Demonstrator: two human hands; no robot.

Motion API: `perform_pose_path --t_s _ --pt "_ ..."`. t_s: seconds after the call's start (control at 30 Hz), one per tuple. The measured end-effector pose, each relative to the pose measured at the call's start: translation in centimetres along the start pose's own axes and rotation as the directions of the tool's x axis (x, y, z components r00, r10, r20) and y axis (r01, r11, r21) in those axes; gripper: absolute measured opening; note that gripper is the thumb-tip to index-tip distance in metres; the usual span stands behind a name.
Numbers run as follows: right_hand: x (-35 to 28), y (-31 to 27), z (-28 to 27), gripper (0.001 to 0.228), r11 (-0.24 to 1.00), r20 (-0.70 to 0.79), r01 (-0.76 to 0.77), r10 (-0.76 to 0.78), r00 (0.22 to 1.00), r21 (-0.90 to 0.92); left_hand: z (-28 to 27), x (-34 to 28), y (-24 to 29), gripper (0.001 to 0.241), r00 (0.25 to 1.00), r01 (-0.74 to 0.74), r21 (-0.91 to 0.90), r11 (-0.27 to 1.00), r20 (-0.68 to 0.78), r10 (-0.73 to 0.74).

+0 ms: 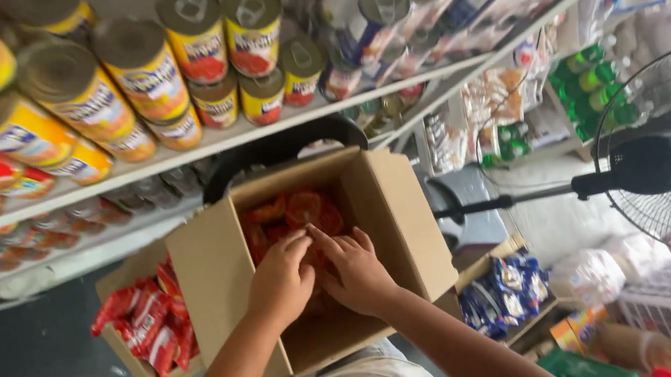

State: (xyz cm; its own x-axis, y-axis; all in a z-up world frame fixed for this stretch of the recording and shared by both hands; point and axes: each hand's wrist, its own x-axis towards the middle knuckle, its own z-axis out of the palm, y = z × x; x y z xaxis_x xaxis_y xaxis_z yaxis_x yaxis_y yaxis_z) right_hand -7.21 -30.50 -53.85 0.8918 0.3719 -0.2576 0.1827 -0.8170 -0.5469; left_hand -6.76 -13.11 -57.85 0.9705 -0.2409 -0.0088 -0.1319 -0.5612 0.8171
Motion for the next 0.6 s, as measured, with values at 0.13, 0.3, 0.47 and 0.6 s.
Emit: perform_pose_path --t_s 0.13,0.3,0.47,0.6 --pt "1.9 5.9 5.6 0.079 0.992 0.088 -0.046 0.036 0.996 0.121 5.6 1.3 -4.4 0.046 0.956 0.253 -0.068 0.965 0.172 -0.239" --pt "4.4 15.7 16.1 0.065 0.990 0.232 -0.138 0.140 0.963 -0.025 12.6 4.0 -10.3 0.057 0.600 0.640 0.213 0.738 0.461 -0.653" --pt "8.7 19.6 18.7 0.059 0.869 0.414 -0.092 0.323 0.851 -0.487 20.1 3.2 -17.6 0.059 0.508 0.530 0.371 0.763 0.581 -0.636" --pt "9.0 25.2 23.0 0.066 0.553 0.506 0.263 0.348 0.789 -0.791 28.6 -2.8 -26.3 0.064 0.410 0.405 0.477 0.780 0.668 -0.621"
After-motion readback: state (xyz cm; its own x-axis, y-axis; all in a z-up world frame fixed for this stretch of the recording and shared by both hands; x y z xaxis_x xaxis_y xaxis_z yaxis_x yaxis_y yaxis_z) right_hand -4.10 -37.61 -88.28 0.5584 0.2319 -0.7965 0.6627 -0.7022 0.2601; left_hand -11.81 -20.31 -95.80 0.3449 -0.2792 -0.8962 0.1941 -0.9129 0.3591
